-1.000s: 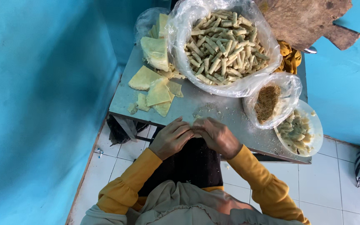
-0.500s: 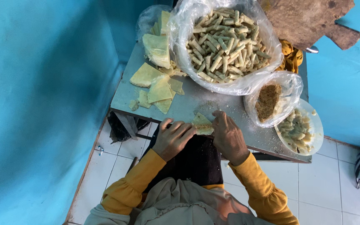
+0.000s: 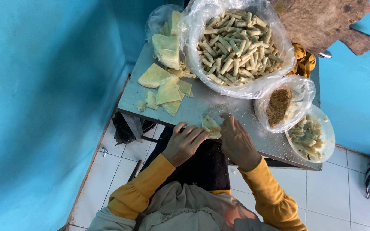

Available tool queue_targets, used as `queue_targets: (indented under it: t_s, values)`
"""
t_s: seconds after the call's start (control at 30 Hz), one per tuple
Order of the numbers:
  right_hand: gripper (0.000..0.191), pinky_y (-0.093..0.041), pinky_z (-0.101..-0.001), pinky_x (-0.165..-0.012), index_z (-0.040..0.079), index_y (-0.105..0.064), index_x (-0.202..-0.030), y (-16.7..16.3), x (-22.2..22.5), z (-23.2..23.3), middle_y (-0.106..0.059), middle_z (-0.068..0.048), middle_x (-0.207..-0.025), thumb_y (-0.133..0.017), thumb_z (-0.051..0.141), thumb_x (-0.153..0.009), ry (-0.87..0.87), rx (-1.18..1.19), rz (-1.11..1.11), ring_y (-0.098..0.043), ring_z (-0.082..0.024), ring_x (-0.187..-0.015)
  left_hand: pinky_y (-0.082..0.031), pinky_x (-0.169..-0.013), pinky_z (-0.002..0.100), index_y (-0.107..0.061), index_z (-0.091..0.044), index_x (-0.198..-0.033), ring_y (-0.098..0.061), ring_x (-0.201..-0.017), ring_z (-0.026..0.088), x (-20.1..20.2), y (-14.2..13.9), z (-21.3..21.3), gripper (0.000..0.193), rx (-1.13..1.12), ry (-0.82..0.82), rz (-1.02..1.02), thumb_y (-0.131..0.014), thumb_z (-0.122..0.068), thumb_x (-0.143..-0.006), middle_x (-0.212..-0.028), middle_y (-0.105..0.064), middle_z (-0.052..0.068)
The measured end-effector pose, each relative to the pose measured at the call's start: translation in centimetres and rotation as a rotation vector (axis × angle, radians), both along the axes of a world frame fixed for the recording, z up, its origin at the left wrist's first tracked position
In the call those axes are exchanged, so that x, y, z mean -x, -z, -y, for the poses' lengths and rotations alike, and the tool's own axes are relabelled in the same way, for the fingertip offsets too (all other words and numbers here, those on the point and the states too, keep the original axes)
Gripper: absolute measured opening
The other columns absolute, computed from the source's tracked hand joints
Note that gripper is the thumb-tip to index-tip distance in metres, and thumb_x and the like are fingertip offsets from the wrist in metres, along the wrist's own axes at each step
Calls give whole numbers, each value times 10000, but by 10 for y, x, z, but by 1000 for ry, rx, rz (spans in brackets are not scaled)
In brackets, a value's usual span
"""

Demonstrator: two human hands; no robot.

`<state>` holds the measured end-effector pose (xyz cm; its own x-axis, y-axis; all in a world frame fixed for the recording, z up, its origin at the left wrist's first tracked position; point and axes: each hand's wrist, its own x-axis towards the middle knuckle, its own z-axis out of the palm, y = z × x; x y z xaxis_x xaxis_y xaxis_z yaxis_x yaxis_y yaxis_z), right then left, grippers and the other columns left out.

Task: The person sits at a small table and tears small pieces from flat dough sheets, then rolls each piece between their palms into a short cylinder and places it into a large plastic-lined bowl filled with similar rolled dough pieces. A bowl of brown powder sits beside the work area.

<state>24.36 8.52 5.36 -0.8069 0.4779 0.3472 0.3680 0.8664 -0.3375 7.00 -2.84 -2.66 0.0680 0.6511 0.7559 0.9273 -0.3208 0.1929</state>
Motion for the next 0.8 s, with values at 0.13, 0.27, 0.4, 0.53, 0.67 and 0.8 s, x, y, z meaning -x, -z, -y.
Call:
queue_targets:
  t_s: [0.13,0.27,0.4,0.53,0.67,0.8]
  values:
    - [585,-572,-394,-803,-86,-318,-1452,4,-5,-5,-586,-250,-1082,-515,-169,-908,-81,192,-111,-631,-305,-858,-389,-1079,436,-717,-67,-1179,-633,-1084,162,0,1,-1,215,-28,0,14,-736,-168,-991,-1146,-694,17]
    - [671,-595,-334,-869,-63,-81,-1513,8,-5,-5,-538,-304,-1378,-508,-142,-1002,-318,-5,-282,-662,-301,-998,-382,-1081,444,-721,-67,-1171,-634,-1063,159,0,3,-3,226,-38,3,15,-744,-185,-979,-1139,-700,16]
    - [685,-626,-340,-829,-9,-161,-1528,3,-7,2,-649,-243,-1257,-551,-98,-971,-206,213,-180,-729,-284,-1021,-346,-1110,473,-717,-86,-1165,-636,-1048,152,0,0,-6,212,-21,5,17,-739,-198,-986,-1107,-704,0]
    - [595,-610,-397,-791,58,-403,-1449,-7,-7,8,-751,-176,-1043,-670,0,-921,-153,127,-70,-741,-302,-949,-324,-1134,480,-734,-80,-1166,-644,-1011,148,1,-9,-7,240,9,-19,9,-718,-105,-928,-1035,-709,-17]
    - [506,-601,-373,-727,42,-487,-1398,-10,11,-9,-753,-155,-969,-684,13,-933,-171,125,-83,-745,-280,-856,-314,-1089,519,-719,-129,-999,-633,-952,180,-3,-21,-18,133,188,-44,200,-732,-96,-871,-906,-667,-4]
    - [557,-617,-370,-672,15,-462,-1393,-8,23,-26,-729,-137,-871,-707,32,-892,-81,423,19,-751,-266,-760,-352,-1084,460,-690,-86,-1069,-604,-1037,210,-6,-26,-24,219,215,-98,107,-722,-88,-852,-989,-659,40]
